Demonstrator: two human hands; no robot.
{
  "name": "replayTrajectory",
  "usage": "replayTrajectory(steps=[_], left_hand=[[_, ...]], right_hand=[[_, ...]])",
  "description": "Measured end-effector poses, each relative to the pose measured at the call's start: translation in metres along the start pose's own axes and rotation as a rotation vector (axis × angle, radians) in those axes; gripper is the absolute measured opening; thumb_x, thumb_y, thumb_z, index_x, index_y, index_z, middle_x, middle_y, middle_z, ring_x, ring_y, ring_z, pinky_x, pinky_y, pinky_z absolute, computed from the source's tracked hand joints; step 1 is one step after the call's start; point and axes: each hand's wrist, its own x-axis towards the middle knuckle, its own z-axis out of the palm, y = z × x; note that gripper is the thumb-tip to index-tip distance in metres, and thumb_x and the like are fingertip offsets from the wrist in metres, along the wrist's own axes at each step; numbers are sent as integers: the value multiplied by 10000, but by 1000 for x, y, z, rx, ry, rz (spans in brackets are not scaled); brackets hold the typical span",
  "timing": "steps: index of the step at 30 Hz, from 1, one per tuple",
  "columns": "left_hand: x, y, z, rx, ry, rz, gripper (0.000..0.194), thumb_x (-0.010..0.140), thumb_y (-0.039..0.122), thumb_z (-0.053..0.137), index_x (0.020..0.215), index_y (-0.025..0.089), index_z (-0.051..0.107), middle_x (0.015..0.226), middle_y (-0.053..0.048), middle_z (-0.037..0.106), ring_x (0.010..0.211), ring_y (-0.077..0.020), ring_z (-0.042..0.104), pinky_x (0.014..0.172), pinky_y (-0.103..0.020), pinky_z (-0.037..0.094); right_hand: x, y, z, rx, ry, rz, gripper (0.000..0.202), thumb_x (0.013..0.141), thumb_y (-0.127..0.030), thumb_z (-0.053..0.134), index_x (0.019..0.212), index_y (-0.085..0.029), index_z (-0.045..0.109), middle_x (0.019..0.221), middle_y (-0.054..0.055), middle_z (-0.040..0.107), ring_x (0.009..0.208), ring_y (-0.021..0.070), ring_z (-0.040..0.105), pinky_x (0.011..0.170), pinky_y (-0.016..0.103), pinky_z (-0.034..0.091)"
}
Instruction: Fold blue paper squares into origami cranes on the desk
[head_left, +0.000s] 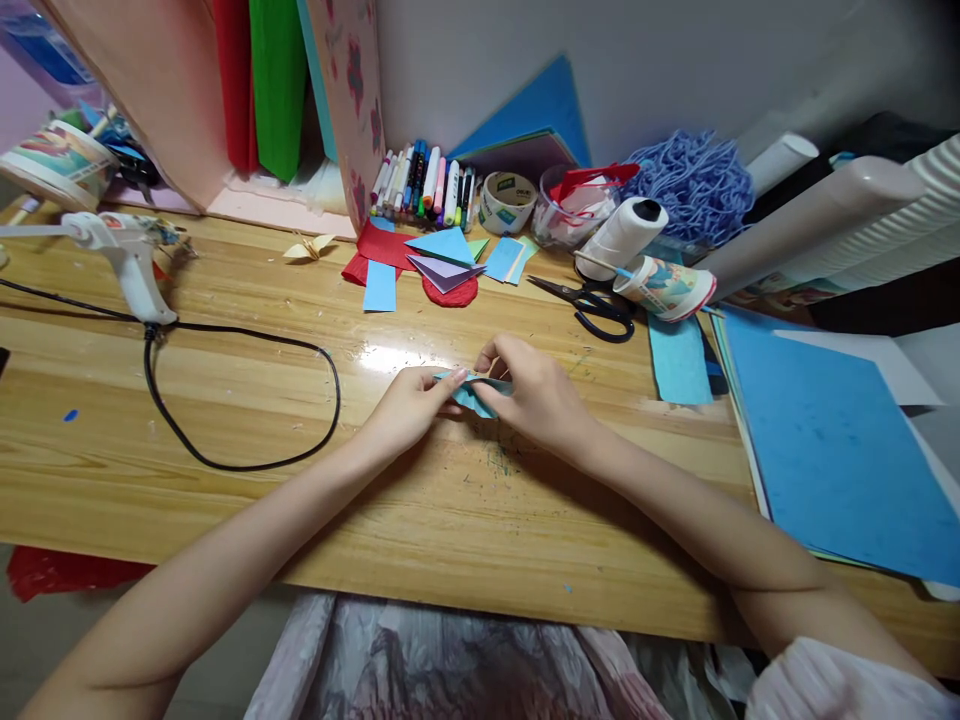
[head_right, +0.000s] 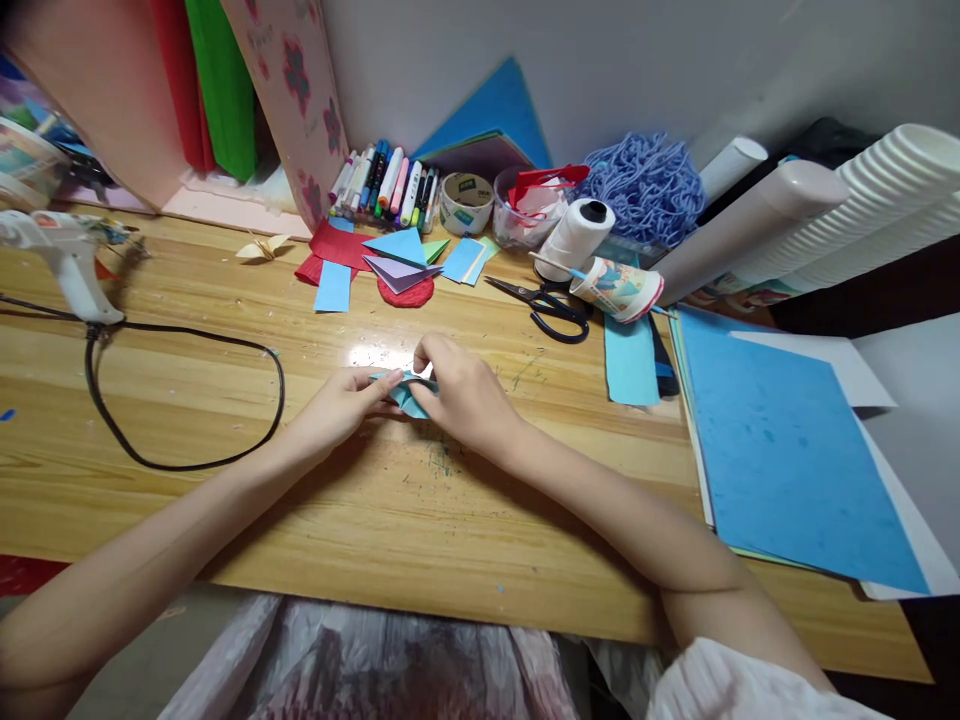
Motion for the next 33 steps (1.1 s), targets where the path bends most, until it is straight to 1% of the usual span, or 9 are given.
replayTrajectory(steps=[6,13,18,21,24,26,29,31,33], left_hand=[[-3,1,-2,244,88,150,341,765,455,577,721,140,699,705,-43,683,663,-164,606,672,-268,483],[-7,-4,0,364,106,204,362,827,441,494,714,147,673,702,-39,659,684,-175,588,643,-258,458],[-8,-4,1,448,130,239,362,848,419,462,725,142,661,673,-33,623,643,-155,539,595,-240,414],[-9,-3,0,517,158,261,370,867,399,428,708,136,633,644,-21,590,626,-142,510,579,-230,383],[-7,-3,0,527,129,250,376,874,396,410,695,131,608,653,-20,585,635,-141,508,592,-233,383],[-6,-4,-1,515,94,227,372,868,393,411,689,129,601,662,-25,593,641,-144,514,604,-240,390],[-3,-7,-1,508,68,202,359,850,385,426,656,128,585,656,-30,597,641,-147,519,626,-251,404],[-2,-9,-1,508,65,184,356,843,378,426,640,129,581,650,-32,602,640,-148,525,638,-258,414],[-2,-10,-2,485,68,155,355,835,378,428,647,128,595,648,-35,614,636,-149,541,635,-260,426]], right_hand=[[-1,-2,-1,-11,-56,-35,7,835,-177,502,840,-173,498,774,32,592,673,130,526,603,233,365],[-4,-3,3,-52,-16,-82,121,832,-143,460,719,-179,487,698,25,551,650,133,499,594,241,351],[-1,-3,0,16,-89,-42,32,816,-148,509,838,-169,515,770,28,597,682,128,532,615,232,371],[0,-4,-5,23,-118,-61,87,826,-186,535,911,-165,530,825,33,609,715,124,540,635,225,378],[1,-6,-9,-71,-141,-121,96,880,-210,474,862,-159,554,813,41,588,708,121,517,609,220,348],[1,-6,-12,-177,-203,-177,168,903,-206,434,810,-156,565,772,40,566,662,116,480,566,223,302],[2,-7,-15,-296,-304,-257,186,902,-160,422,801,-151,578,724,35,546,600,107,428,526,234,236],[3,-6,-17,-305,-341,-261,177,897,-146,430,816,-146,587,726,38,554,594,106,432,523,234,236],[5,-4,-22,-225,-378,-234,149,895,-178,461,842,-138,595,753,46,583,623,110,476,542,226,291]])
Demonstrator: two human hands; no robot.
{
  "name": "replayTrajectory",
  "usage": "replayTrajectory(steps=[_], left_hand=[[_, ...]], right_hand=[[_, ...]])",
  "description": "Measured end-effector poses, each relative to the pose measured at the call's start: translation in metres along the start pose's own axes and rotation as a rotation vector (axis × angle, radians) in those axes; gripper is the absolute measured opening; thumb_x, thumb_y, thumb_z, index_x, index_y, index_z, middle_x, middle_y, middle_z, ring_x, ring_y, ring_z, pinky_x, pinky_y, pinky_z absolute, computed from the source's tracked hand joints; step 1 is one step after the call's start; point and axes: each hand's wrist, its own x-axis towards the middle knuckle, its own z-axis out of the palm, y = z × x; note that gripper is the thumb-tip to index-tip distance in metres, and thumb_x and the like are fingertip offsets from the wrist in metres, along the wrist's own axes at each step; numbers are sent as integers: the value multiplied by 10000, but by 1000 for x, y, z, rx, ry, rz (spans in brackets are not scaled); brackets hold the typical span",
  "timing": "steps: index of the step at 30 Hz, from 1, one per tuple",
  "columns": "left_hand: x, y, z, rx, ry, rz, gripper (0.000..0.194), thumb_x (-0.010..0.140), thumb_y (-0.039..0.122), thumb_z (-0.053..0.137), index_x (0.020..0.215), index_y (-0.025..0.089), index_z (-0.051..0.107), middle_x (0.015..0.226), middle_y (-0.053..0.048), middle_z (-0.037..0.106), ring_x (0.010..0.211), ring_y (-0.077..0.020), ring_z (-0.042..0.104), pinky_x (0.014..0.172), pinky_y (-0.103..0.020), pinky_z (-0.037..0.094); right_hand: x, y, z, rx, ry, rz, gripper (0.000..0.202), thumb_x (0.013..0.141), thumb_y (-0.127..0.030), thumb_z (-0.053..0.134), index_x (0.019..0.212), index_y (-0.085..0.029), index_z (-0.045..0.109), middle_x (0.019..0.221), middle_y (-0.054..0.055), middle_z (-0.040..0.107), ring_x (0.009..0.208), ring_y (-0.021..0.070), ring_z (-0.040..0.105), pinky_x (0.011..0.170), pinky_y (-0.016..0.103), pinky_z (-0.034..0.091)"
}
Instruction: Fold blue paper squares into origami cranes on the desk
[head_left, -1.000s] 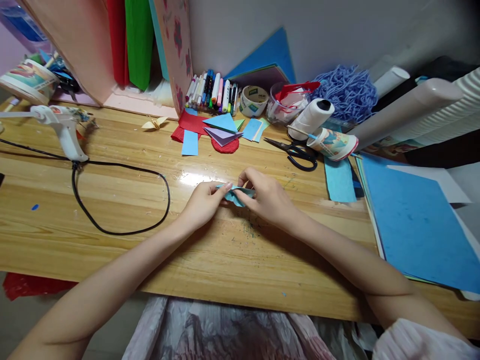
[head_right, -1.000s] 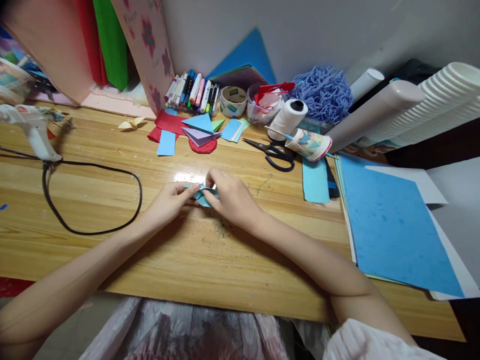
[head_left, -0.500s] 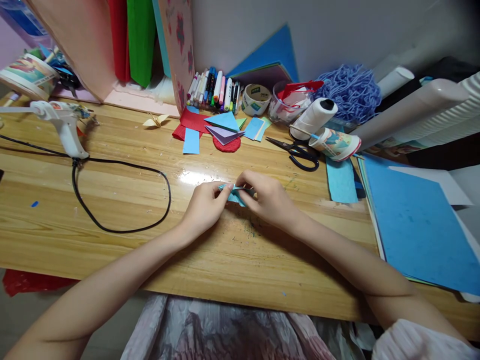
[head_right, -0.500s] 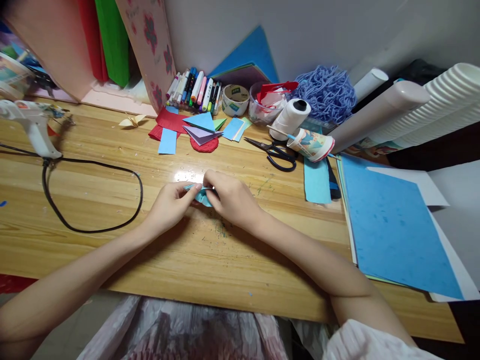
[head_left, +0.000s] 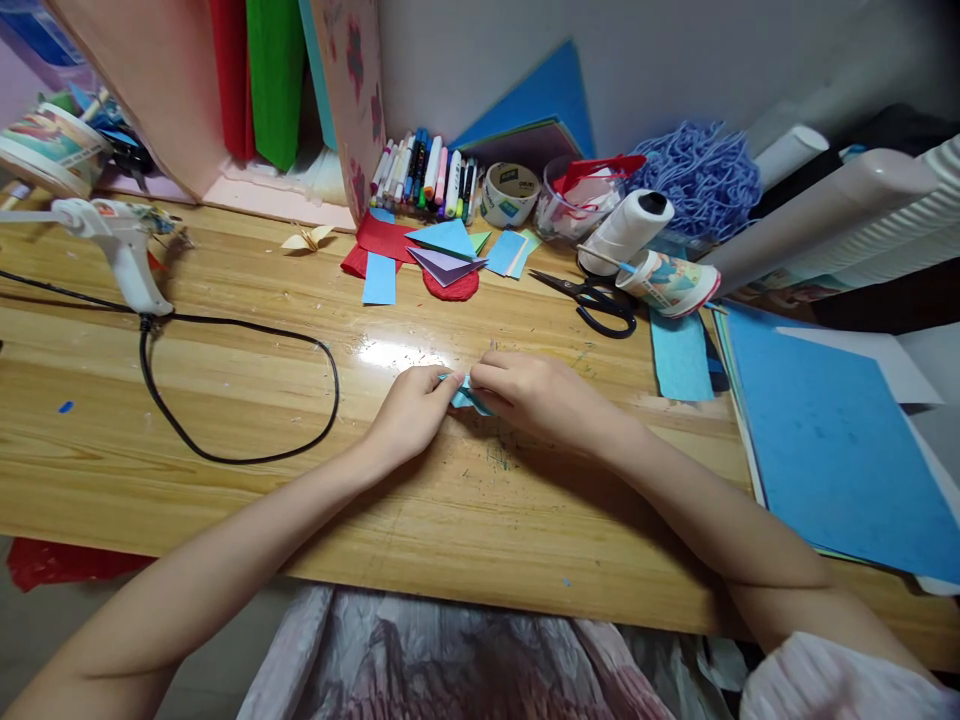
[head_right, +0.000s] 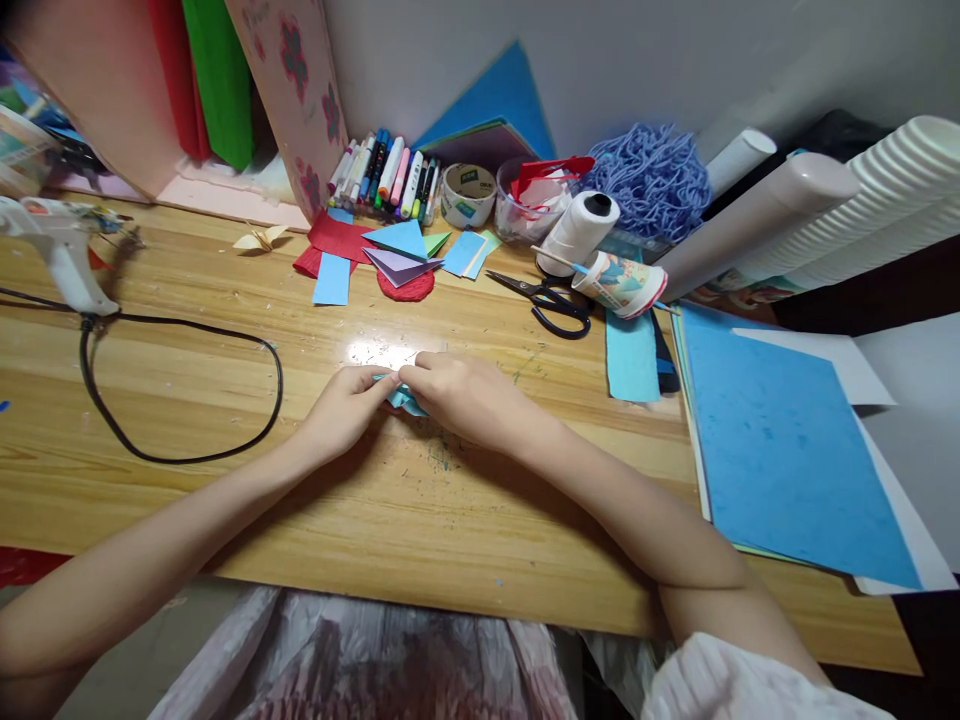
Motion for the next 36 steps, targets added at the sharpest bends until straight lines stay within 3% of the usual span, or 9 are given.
replayTrajectory(steps=[3,7,12,18,23,27,36], left_hand=[[0,1,-3,-53,40,-45,347,810,397,462,659,128,621,643,-38,638,627,-155,575,609,-255,441],[-1,7,-10,-46,132,-89,343,785,402,496,631,126,630,641,-49,657,625,-165,605,583,-252,455],[-2,13,-12,-89,67,-147,343,780,394,500,620,121,632,633,-62,663,608,-175,630,617,-280,486],[-1,12,-13,-140,-42,-184,289,766,335,505,620,121,633,596,-56,650,594,-165,622,591,-270,480],[-1,20,-21,-164,-204,5,229,746,318,600,849,137,695,859,-61,700,800,-159,625,715,-254,472],[-1,21,-24,-135,-308,24,284,771,389,597,810,129,704,766,-43,683,683,-132,594,615,-228,442],[-8,22,-19,-24,-186,130,306,795,396,563,751,138,720,697,-29,684,605,-124,587,557,-213,430]], right_hand=[[-1,10,-11,233,-43,-40,147,877,-233,525,953,-135,604,851,61,641,708,118,560,628,226,409],[-3,26,-23,421,19,-101,236,844,-256,590,1059,-161,606,936,64,667,722,107,615,660,221,483],[-3,33,-19,336,173,-240,168,880,-215,539,989,-161,654,861,65,688,772,121,637,671,223,494],[-5,35,-16,184,223,-295,181,887,-228,534,972,-153,675,853,76,704,743,121,651,651,216,499],[-5,36,-18,266,173,-357,188,894,-229,523,977,-151,673,851,73,704,747,110,654,651,199,505],[-2,36,-14,306,176,-395,170,888,-208,530,969,-143,665,809,63,692,718,104,641,629,194,494],[-3,28,-12,267,239,-401,209,913,-194,469,829,-139,652,785,66,676,705,105,628,630,197,479]])
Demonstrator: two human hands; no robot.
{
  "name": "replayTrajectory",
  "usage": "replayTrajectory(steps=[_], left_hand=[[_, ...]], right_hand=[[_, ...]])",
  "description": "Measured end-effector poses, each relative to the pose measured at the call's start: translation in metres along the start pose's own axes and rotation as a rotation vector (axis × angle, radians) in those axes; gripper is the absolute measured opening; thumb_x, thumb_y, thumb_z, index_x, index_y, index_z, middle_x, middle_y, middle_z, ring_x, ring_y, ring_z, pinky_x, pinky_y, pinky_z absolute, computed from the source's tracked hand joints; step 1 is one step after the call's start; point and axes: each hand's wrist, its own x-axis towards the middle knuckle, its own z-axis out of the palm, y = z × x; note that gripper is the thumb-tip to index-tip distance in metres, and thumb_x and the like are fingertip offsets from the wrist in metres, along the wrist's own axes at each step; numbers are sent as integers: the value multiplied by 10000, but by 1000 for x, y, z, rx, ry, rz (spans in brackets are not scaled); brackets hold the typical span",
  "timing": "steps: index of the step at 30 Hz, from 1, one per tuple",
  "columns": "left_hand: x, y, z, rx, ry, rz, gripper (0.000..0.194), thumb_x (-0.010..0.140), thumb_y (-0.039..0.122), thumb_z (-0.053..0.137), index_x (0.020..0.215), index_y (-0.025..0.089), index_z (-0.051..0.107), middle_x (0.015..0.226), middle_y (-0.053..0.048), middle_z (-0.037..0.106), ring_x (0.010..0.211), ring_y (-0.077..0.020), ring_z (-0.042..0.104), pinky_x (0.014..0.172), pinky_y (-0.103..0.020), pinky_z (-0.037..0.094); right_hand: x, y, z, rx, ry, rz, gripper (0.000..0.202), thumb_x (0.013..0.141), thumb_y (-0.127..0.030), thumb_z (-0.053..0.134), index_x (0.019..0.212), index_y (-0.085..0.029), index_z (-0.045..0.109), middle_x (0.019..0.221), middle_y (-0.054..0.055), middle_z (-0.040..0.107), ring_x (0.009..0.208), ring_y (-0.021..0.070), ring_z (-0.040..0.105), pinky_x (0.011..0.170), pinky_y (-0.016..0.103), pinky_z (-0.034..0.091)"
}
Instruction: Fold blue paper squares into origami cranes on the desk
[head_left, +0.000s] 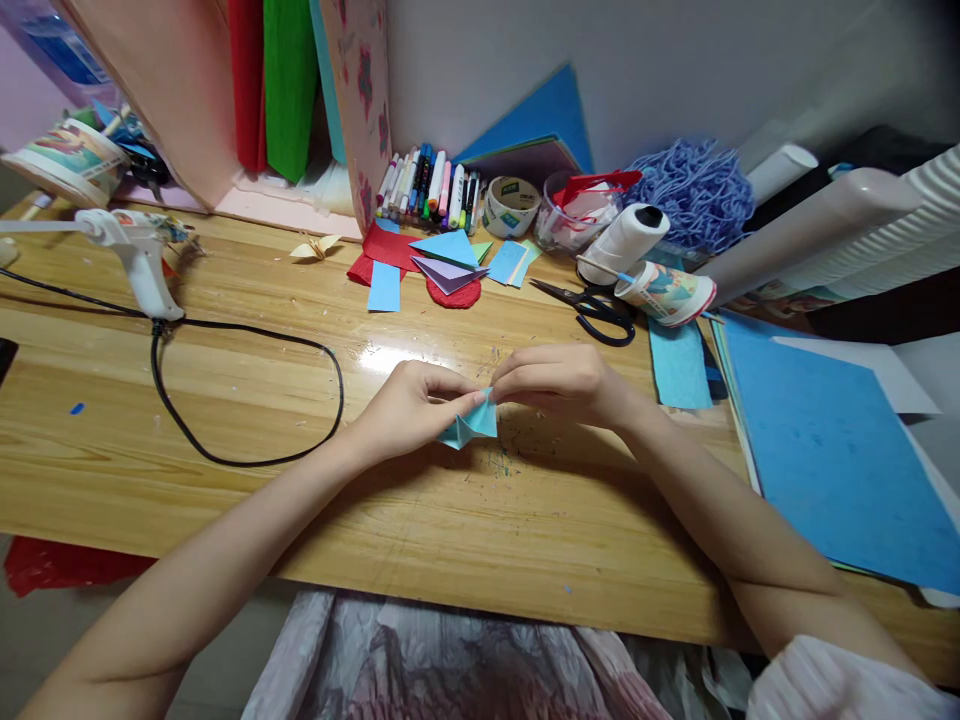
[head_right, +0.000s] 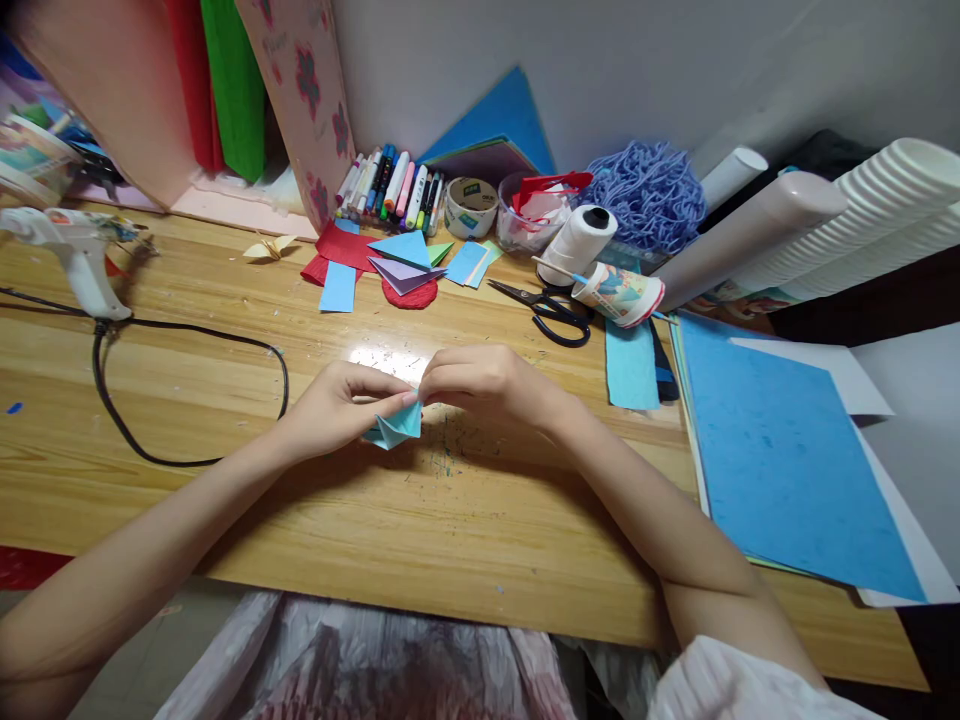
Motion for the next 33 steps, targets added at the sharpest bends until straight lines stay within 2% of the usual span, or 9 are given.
replayTrajectory(steps=[7,14,16,19,21,23,26,33], left_hand=[[-7,0,4,324,43,188,245,809,358,543,731,202,714,686,-48,700,702,-164,629,681,-256,463],[-9,-1,6,429,64,359,251,862,305,471,878,207,701,919,-67,716,898,-186,639,857,-315,438],[-8,3,3,324,19,287,288,869,331,459,834,180,703,878,-66,711,845,-186,640,804,-305,450],[-6,7,-2,-70,-125,-52,378,852,410,471,694,142,684,718,-59,684,678,-165,624,635,-265,458],[-3,7,-5,-394,-244,-282,326,799,410,549,694,134,688,714,-68,689,674,-168,629,630,-265,469],[-1,6,-7,-611,-384,-406,281,746,399,621,749,132,709,767,-92,706,745,-188,647,703,-290,486],[0,3,-8,-660,-490,-431,294,733,422,650,803,147,727,823,-100,715,807,-195,651,767,-306,486],[-3,0,-9,-516,-523,-314,312,756,451,627,841,171,735,838,-78,710,787,-189,640,738,-298,479]], right_hand=[[-3,-2,1,-90,-30,-42,262,933,-180,402,851,-178,650,820,51,667,734,106,623,643,208,480],[0,-5,-5,-9,43,-9,279,933,-238,422,796,-167,655,783,65,673,716,109,635,654,209,506],[1,-4,-7,40,44,-5,268,928,-255,441,792,-171,657,778,61,676,714,106,641,654,205,511],[1,-5,-10,115,35,9,253,917,-272,469,783,-180,664,781,53,683,715,99,647,655,196,514],[1,-5,-11,158,22,6,260,916,-280,472,776,-179,667,783,55,687,714,98,650,657,195,515],[2,-7,-10,179,5,-5,275,922,-278,460,772,-177,668,782,59,689,713,99,651,658,198,515],[2,-8,-9,170,-2,-30,277,927,-249,447,777,-174,667,779,64,690,714,104,648,659,206,513],[0,-8,-8,117,-49,-42,312,944,-254,398,803,-168,662,800,72,688,756,110,645,683,219,507]])
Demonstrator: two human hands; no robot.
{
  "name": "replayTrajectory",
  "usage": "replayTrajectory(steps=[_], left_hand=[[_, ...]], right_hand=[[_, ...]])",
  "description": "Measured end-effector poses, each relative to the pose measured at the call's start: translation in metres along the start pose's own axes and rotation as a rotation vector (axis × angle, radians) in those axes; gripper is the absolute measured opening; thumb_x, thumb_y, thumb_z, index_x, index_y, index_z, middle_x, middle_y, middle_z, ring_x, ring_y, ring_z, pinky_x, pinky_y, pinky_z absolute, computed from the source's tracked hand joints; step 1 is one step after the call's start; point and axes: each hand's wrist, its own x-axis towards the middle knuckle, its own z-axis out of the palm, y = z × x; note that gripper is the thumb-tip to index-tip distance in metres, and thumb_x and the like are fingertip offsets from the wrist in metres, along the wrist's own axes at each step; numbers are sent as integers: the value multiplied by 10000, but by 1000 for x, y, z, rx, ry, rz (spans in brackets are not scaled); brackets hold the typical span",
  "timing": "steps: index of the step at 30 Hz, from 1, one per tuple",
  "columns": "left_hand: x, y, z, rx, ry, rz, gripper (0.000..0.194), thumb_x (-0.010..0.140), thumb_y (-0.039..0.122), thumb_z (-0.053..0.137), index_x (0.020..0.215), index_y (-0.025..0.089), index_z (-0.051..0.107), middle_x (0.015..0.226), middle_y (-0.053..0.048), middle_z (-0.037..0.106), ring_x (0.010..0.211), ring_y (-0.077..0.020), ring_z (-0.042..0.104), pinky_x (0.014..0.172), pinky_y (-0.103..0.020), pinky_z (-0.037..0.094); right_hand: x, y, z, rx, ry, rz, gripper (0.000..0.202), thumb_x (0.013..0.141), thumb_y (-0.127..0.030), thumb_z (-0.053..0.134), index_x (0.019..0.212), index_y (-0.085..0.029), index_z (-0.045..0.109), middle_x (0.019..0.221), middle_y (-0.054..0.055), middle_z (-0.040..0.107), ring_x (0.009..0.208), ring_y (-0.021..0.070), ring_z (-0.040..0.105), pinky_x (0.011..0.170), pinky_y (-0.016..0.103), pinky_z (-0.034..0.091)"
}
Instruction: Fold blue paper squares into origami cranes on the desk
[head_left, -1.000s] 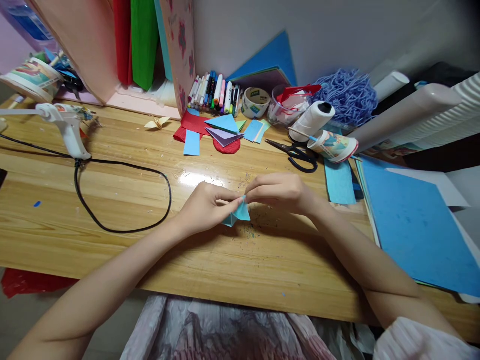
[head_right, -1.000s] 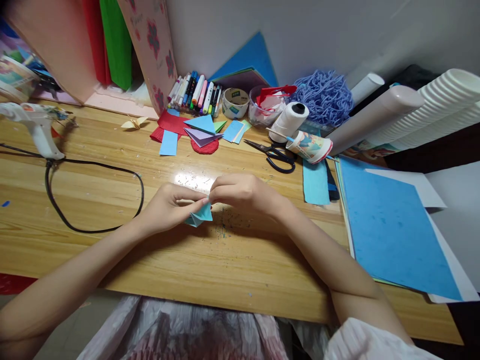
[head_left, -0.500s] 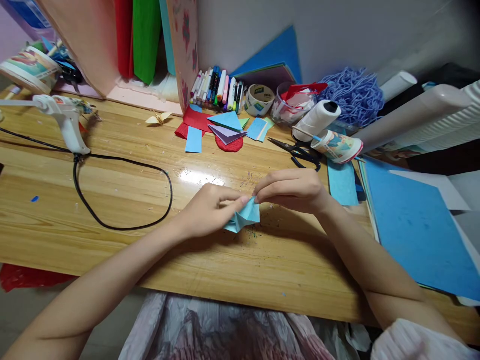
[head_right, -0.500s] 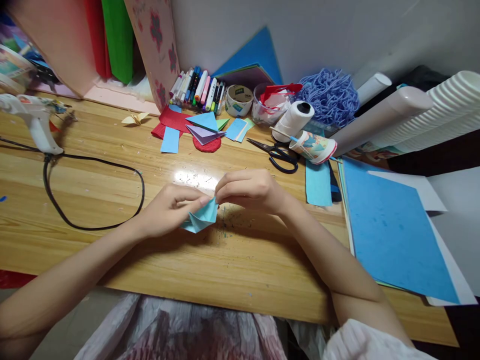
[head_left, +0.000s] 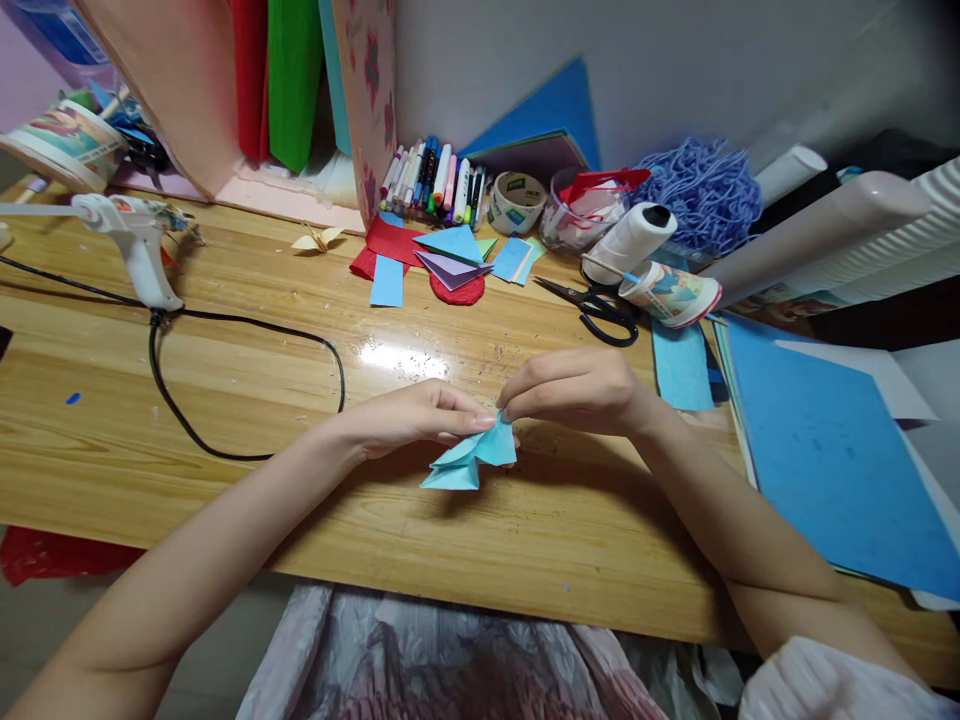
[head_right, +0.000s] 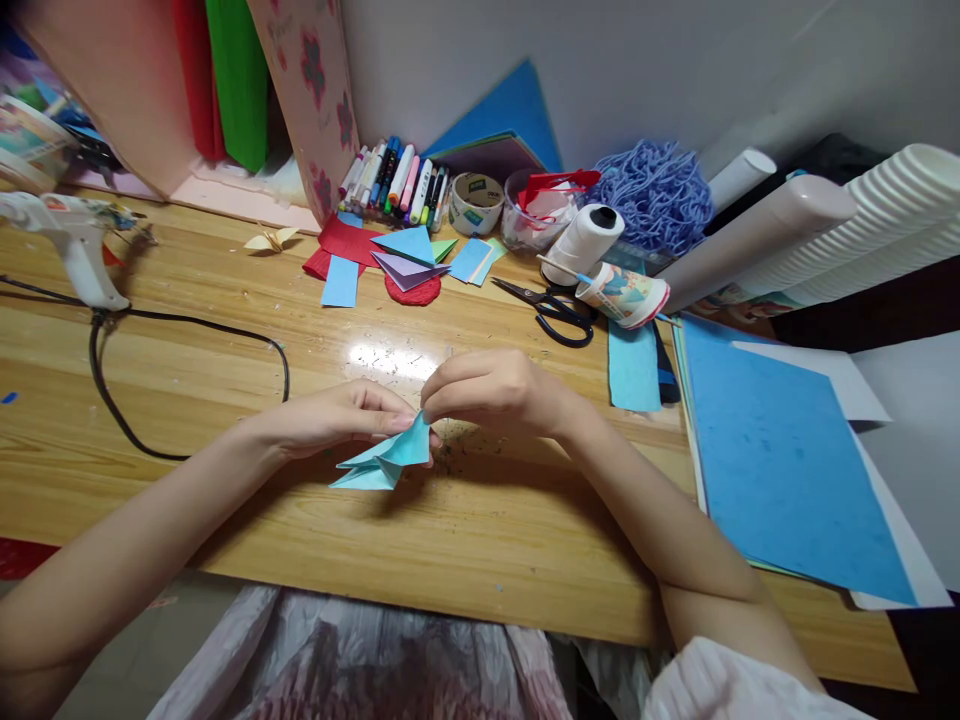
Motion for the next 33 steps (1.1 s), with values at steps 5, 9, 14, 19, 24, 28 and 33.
replayTrajectory(steps=[5,9,14,19,24,28,33], left_hand=[[0,1,1,63,39,34,278,781,388,614,843,147,737,827,-82,699,658,-129,588,599,-231,429],[0,3,3,139,129,68,297,785,383,595,777,114,720,685,-51,639,550,-97,495,503,-211,355],[2,3,7,323,262,152,340,792,384,550,597,117,629,530,13,486,490,-76,391,453,-196,277],[5,-4,11,569,446,252,374,844,356,456,582,133,604,522,15,472,504,-94,411,482,-209,282],[4,-6,14,771,575,314,345,849,293,438,604,145,631,548,1,527,540,-111,453,526,-220,310],[3,-3,18,838,590,353,343,857,255,425,606,149,633,559,-2,536,542,-109,449,538,-223,308],[6,-5,17,750,592,334,361,876,319,410,663,144,644,615,-8,550,596,-120,464,562,-222,318]], right_hand=[[-3,2,1,-19,-26,2,232,925,-172,432,878,-163,659,863,80,685,809,117,633,706,229,500],[1,-1,-4,65,-50,104,217,913,-188,456,872,-159,667,866,78,693,795,116,639,693,231,505],[8,-6,-4,273,-27,504,233,834,-341,590,949,-153,666,868,63,708,744,131,656,654,238,518],[10,-7,9,282,-38,758,233,794,-368,620,805,-147,693,729,41,697,659,131,629,596,234,474],[9,-12,18,211,68,798,176,793,-306,620,765,-147,690,679,28,681,597,110,588,548,217,428],[9,-15,21,136,131,783,121,783,-241,616,749,-147,685,680,33,685,603,117,590,556,224,430],[12,-16,23,86,176,745,85,772,-186,591,730,-140,648,690,38,676,609,121,585,565,227,440]])
